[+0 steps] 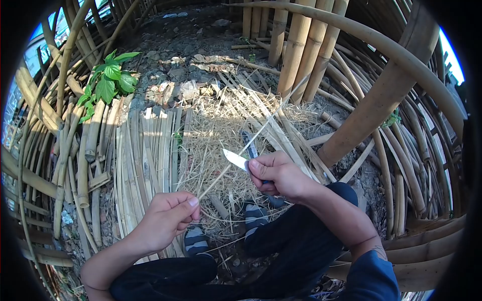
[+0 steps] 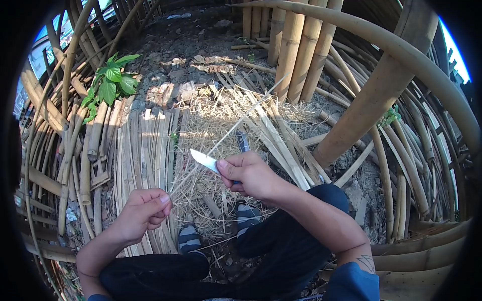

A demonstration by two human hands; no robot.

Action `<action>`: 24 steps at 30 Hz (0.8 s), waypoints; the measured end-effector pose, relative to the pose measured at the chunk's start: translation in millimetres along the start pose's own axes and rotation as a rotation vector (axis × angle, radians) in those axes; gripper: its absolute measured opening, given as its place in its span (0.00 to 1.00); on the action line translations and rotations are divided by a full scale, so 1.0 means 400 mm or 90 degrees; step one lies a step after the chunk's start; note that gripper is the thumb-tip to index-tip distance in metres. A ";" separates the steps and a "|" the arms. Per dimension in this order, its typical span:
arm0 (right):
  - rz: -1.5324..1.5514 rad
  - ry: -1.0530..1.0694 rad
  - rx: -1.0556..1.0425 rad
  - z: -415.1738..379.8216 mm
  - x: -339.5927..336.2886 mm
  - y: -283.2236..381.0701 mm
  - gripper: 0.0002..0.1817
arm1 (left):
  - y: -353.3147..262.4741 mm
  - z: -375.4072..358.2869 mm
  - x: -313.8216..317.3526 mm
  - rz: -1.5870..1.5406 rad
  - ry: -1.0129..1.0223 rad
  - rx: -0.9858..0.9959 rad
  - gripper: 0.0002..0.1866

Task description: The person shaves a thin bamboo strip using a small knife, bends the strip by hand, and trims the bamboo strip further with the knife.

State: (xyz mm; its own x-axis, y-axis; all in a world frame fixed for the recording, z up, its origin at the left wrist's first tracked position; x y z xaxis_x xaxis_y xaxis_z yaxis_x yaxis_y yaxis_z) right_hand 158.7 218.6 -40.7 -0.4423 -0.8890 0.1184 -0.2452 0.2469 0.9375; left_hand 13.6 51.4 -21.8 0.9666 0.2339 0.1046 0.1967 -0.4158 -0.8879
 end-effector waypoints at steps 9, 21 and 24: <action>0.074 -0.141 -0.010 0.006 -0.147 0.033 0.23 | 0.004 -0.024 -0.020 -0.010 0.022 -0.028 0.15; 0.031 0.002 0.008 -0.012 -0.036 0.008 0.24 | 0.020 -0.023 -0.018 -0.004 0.029 -0.024 0.17; 0.069 -0.043 0.023 0.000 -0.083 0.016 0.24 | 0.015 -0.028 -0.011 -0.014 0.032 -0.041 0.17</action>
Point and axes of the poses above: each hand's wrist, its own z-axis towards the middle knuckle, its own x-axis out of the palm, y = z × x, the point moved 5 cm from there along z, towards the middle knuckle, and after that the axes turned 1 degree about -y, right-handed, at the moved point
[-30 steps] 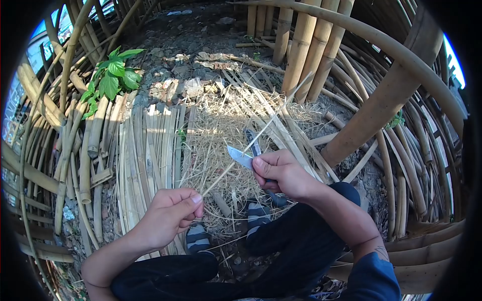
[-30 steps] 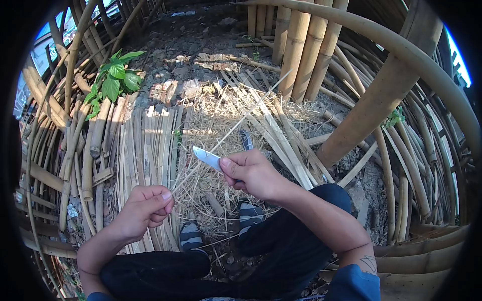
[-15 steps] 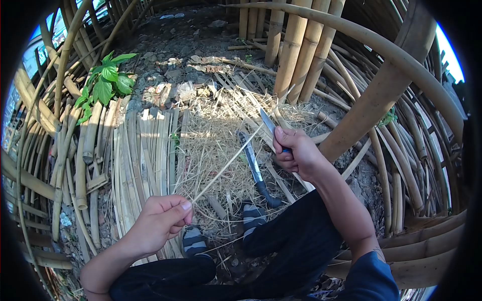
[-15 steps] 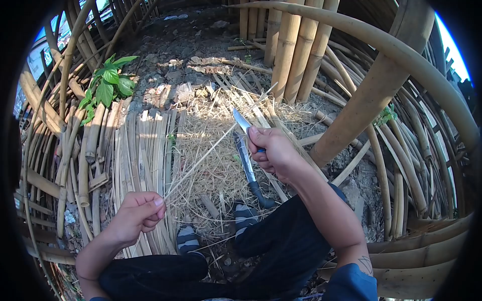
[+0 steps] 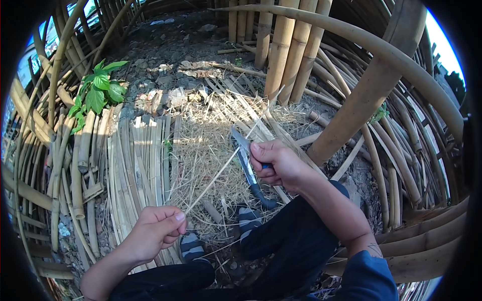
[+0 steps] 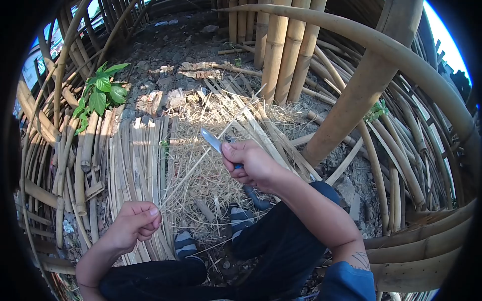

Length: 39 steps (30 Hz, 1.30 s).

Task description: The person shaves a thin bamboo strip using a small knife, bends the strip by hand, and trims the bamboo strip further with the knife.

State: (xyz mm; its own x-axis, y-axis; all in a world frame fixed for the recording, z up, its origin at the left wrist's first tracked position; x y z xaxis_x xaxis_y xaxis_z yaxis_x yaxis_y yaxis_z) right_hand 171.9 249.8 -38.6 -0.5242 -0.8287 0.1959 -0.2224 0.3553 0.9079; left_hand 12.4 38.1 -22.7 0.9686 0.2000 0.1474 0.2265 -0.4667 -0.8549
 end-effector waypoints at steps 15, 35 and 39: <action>0.205 -0.470 -0.354 -0.072 -0.270 0.114 0.26 | -0.006 -0.002 -0.054 0.159 -0.086 0.062 0.14; -0.289 -0.333 -0.451 -0.051 -0.165 0.086 0.15 | -0.129 -0.042 -0.183 0.707 -0.627 0.643 0.03; -0.317 -0.387 -0.465 -0.069 -0.195 0.100 0.08 | -0.147 -0.051 -0.189 0.795 -0.626 0.729 0.02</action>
Point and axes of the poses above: each hand's wrist, its own z-axis towards the middle knuckle, its own x-axis out of the palm, y = z × x, the point moved 5 cm from there along z, towards the middle knuckle, and after that the axes turned 1 degree about -y, right-handed, at the moved point
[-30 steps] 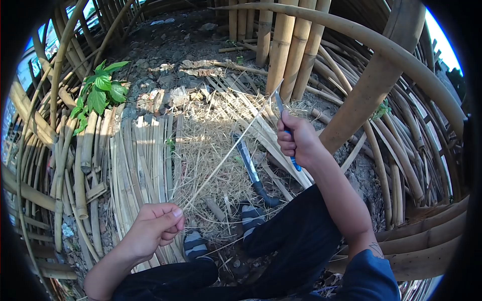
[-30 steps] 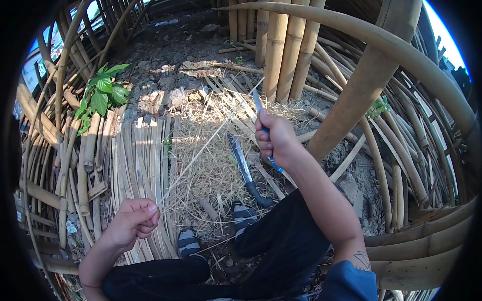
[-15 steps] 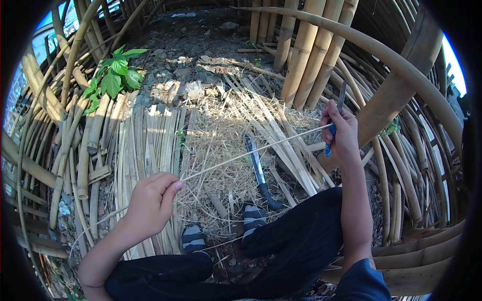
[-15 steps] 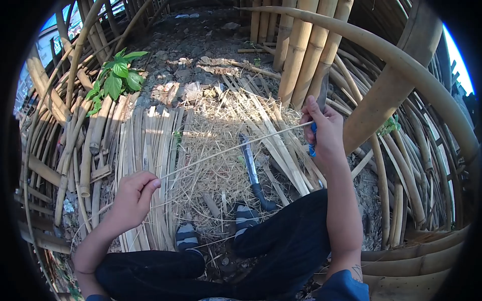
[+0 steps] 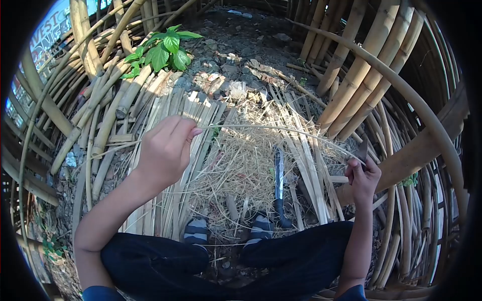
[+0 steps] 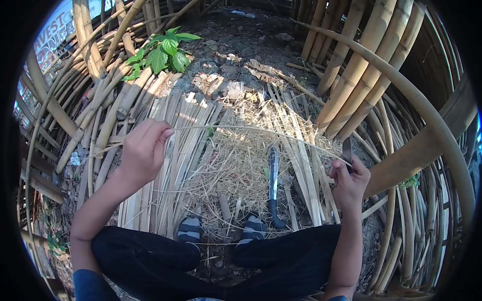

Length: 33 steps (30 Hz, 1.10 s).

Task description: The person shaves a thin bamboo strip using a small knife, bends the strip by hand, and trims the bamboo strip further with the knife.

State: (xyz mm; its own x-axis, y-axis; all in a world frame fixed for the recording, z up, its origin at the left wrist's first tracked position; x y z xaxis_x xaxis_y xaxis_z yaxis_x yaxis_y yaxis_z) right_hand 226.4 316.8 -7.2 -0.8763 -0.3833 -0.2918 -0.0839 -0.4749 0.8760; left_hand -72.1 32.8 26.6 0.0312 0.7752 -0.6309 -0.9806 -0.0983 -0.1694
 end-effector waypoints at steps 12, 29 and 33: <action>-0.098 -0.177 -0.061 0.050 -0.095 -0.051 0.22 | 0.059 0.013 -0.093 0.213 -0.153 0.062 0.06; -0.109 -0.340 0.055 0.058 -0.128 -0.076 0.34 | 0.115 0.015 -0.176 0.340 -0.251 -0.021 0.04; -0.113 -0.200 0.162 0.061 -0.076 -0.082 0.31 | 0.122 0.036 -0.199 0.382 -0.312 -0.003 0.02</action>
Point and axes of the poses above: each hand's wrist, its own z-axis towards the middle knuckle, its own x-axis out of the palm, y = z × x, the point moved 5 cm from there along z, towards the middle knuckle, and after that the axes turned 1 degree about -y, right-handed, at the moved point
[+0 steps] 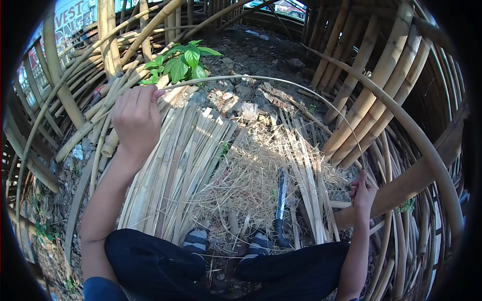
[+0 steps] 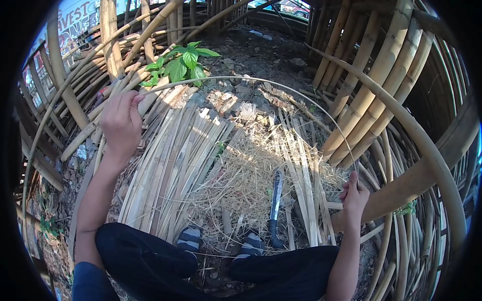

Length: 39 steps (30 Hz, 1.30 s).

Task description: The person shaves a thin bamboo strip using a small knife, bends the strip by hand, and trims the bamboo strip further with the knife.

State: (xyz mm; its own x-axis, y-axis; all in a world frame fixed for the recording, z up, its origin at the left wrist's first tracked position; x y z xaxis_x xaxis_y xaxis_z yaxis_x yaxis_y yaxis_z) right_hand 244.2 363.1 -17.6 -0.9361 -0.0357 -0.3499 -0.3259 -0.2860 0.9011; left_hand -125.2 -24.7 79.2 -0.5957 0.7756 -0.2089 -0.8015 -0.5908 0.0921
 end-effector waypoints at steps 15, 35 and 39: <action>-0.091 0.412 0.012 -0.131 0.145 0.045 0.25 | 0.060 0.162 -0.005 0.132 -0.099 -0.019 0.03; -0.436 -0.137 -0.100 0.054 -0.112 -0.035 0.48 | 0.050 0.124 0.024 -0.011 0.014 0.103 0.10; -0.421 -0.398 -0.151 -0.028 -0.133 0.074 0.41 | 0.021 0.048 0.045 -0.049 0.049 0.124 0.08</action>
State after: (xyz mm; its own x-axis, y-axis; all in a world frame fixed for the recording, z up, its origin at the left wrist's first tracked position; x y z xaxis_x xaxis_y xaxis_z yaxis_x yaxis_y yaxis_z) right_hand 285.9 345.8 24.8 -0.4936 0.7052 -0.5089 -0.8459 -0.2536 0.4691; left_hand -143.6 -11.6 95.2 -0.5329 0.7929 -0.2955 -0.8436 -0.4709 0.2580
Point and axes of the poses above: each hand's wrist, its own z-axis towards the middle knuckle, its own x-axis out of the palm, y = z × x, the point moved 5 cm from there along z, towards the middle knuckle, and after that the axes turned 1 degree about -y, right-handed, at the moved point
